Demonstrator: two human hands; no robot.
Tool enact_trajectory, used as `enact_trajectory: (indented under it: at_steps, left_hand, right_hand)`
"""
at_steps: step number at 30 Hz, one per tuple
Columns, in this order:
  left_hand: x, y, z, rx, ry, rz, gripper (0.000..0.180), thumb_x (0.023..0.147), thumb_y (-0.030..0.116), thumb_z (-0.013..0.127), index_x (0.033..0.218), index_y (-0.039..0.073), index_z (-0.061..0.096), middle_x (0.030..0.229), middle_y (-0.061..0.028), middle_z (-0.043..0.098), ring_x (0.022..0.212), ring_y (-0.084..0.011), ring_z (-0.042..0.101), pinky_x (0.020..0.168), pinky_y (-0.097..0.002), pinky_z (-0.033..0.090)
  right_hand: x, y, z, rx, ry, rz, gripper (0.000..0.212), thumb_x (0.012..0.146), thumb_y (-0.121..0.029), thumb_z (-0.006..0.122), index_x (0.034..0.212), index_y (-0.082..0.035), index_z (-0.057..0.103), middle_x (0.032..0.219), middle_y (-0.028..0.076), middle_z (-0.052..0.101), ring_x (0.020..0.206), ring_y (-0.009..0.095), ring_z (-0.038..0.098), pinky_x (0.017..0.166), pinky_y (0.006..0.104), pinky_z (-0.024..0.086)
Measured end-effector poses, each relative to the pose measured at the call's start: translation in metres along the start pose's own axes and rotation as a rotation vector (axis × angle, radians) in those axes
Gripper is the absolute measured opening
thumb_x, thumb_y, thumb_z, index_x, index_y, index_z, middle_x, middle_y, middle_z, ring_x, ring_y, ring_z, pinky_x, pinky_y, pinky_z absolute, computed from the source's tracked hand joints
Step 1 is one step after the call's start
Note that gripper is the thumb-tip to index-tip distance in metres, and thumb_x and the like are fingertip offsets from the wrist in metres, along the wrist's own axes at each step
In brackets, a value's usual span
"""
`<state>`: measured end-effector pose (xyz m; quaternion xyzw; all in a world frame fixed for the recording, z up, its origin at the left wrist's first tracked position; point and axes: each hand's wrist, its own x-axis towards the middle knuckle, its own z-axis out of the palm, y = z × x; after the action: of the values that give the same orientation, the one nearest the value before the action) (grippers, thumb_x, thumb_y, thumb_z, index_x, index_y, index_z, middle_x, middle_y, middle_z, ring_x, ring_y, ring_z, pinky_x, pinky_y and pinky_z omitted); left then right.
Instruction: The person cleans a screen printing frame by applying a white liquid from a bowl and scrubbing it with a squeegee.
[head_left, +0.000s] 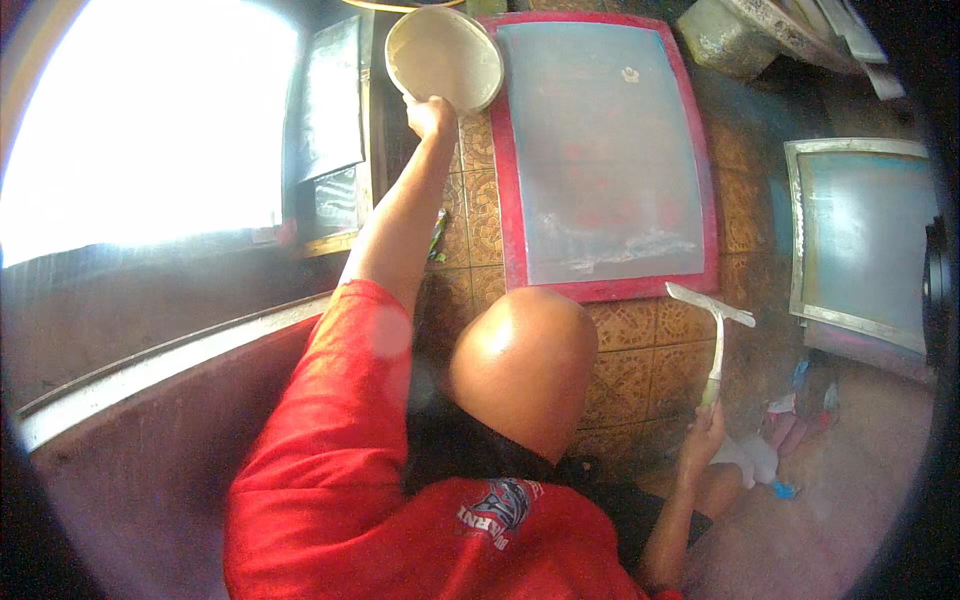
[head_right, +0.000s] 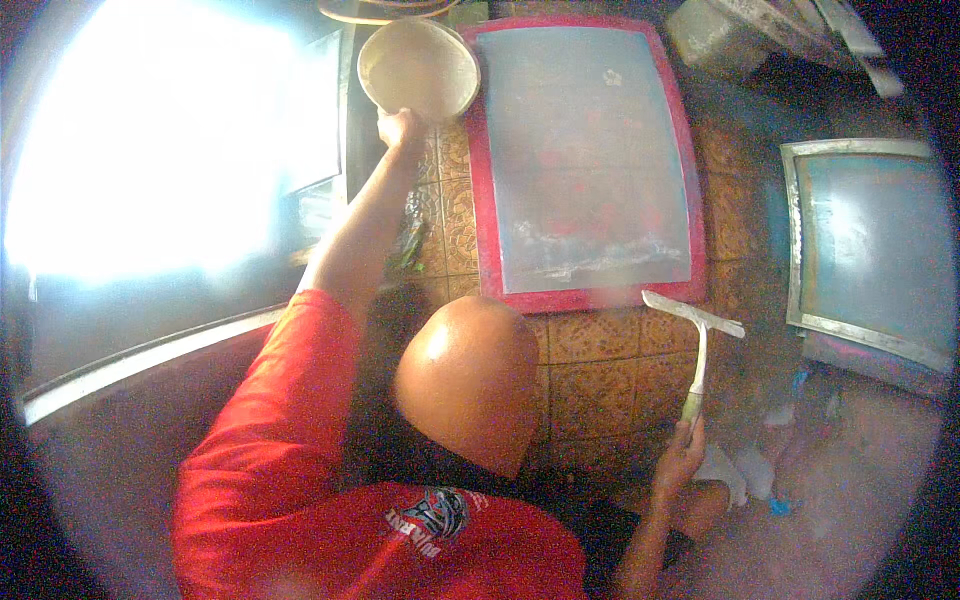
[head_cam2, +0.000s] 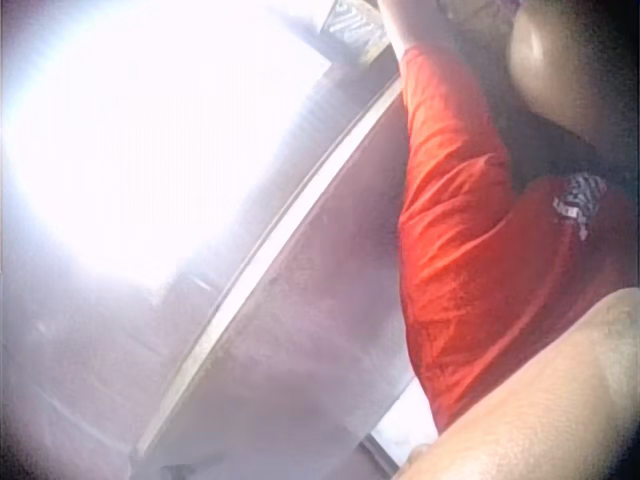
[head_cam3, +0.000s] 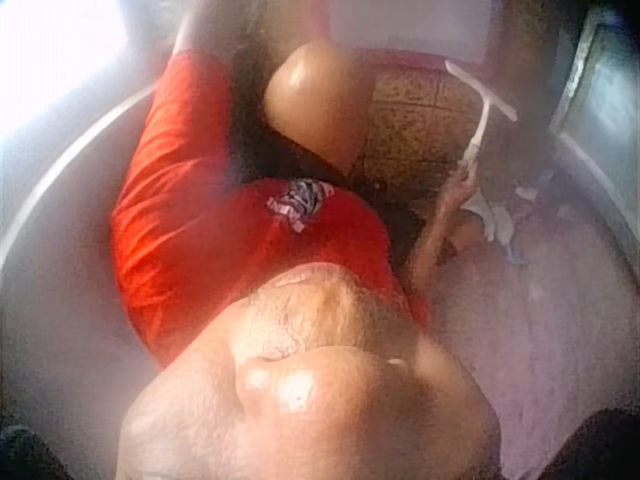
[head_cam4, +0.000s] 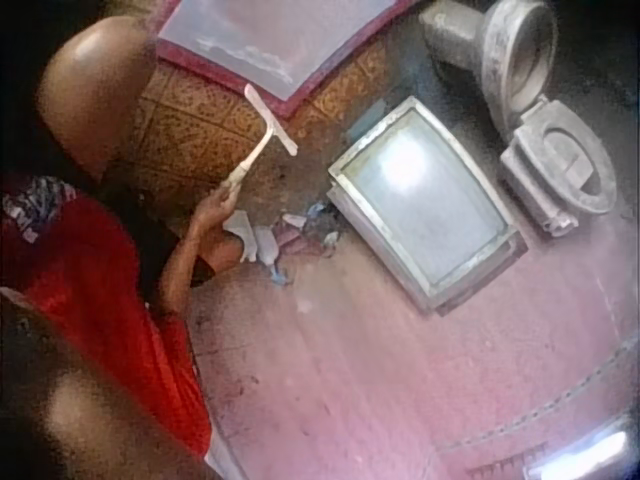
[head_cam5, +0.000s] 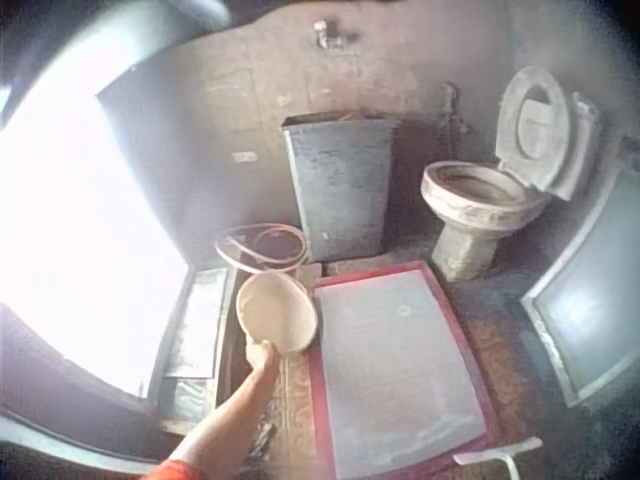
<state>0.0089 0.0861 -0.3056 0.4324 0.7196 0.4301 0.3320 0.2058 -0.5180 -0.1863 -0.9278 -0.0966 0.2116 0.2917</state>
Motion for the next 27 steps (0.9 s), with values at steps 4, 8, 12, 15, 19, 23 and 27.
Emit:
enact_trajectory:
  at_steps: [4, 8, 12, 15, 19, 23, 27]
  left_hand:
    - [-0.047, 0.005, -0.003, -0.101, -0.02, 0.001, 0.04, 0.075, 0.003, 0.047, 0.115, 0.003, 0.043, 0.1, -0.0205, 0.057, 0.092, -0.0325, 0.056, 0.081, -0.0366, 0.043]
    - [-0.032, -0.009, -0.022, -0.091, 0.003, 0.014, 0.045, 0.075, 0.004, 0.047, 0.119, 0.003, 0.04, 0.1, -0.0214, 0.057, 0.093, -0.0323, 0.056, 0.081, -0.0368, 0.043]
    - [-0.057, -0.007, -0.019, -0.005, 0.013, 0.033, 0.046, 0.073, 0.004, 0.048, 0.119, 0.003, 0.04, 0.101, -0.0214, 0.056, 0.092, -0.0323, 0.057, 0.081, -0.0363, 0.043]
    - [-0.068, -0.006, -0.021, -0.12, 0.004, -0.002, 0.046, 0.072, 0.003, 0.048, 0.118, 0.004, 0.041, 0.102, -0.0204, 0.056, 0.091, -0.0311, 0.057, 0.081, -0.0357, 0.044]
    - [-0.057, -0.027, -0.041, -0.291, 0.029, -0.083, 0.047, 0.072, 0.0, 0.044, 0.118, 0.005, 0.043, 0.102, -0.0162, 0.055, 0.083, -0.0251, 0.059, 0.066, -0.0323, 0.051]
    - [-0.085, -0.05, -0.062, -0.456, -0.04, -0.25, 0.038, 0.077, 0.004, 0.045, 0.115, 0.004, 0.044, 0.098, -0.0144, 0.055, 0.075, -0.0234, 0.06, 0.052, -0.0312, 0.052]
    - [-0.121, -0.046, -0.078, -0.538, -0.038, -0.404, 0.031, 0.08, 0.009, 0.047, 0.109, -0.001, 0.045, 0.097, -0.0157, 0.055, 0.072, -0.0235, 0.059, 0.048, -0.0311, 0.051]
  right_hand:
    - [0.002, -0.003, -0.007, -0.016, -0.018, 0.046, 0.041, 0.087, -0.022, 0.048, 0.118, 0.004, 0.044, 0.099, 0.012, 0.057, 0.078, 0.018, 0.055, 0.062, 0.0263, 0.045]
    - [0.004, 0.005, 0.0, 0.039, -0.025, -0.048, 0.042, 0.087, -0.022, 0.048, 0.119, 0.003, 0.044, 0.096, 0.011, 0.056, 0.068, 0.015, 0.051, 0.059, 0.0262, 0.044]
    - [0.001, -0.006, -0.007, 0.034, -0.019, -0.006, 0.043, 0.087, -0.024, 0.047, 0.12, 0.003, 0.043, 0.098, 0.01, 0.056, 0.067, 0.014, 0.051, 0.058, 0.0258, 0.044]
    - [0.007, 0.007, -0.009, 0.025, -0.044, -0.011, 0.042, 0.087, -0.025, 0.047, 0.119, 0.003, 0.044, 0.101, 0.01, 0.055, 0.068, 0.014, 0.05, 0.057, 0.0254, 0.043]
    - [0.026, 0.006, 0.011, 0.171, -0.116, -0.052, 0.042, 0.087, -0.023, 0.047, 0.121, 0.001, 0.042, 0.099, 0.008, 0.055, 0.068, 0.012, 0.049, 0.056, 0.0257, 0.042]
    - [0.059, -0.067, 0.059, 0.364, -0.193, -0.08, 0.042, 0.087, -0.019, 0.045, 0.124, 0.0, 0.037, 0.097, 0.008, 0.054, 0.069, 0.012, 0.049, 0.061, 0.0259, 0.042]
    - [0.16, -0.159, 0.147, 0.08, -0.08, -0.766, 0.035, 0.082, -0.007, 0.044, 0.115, 0.005, 0.042, 0.108, 0.024, 0.052, 0.1, 0.032, 0.052, 0.082, 0.0379, 0.04]
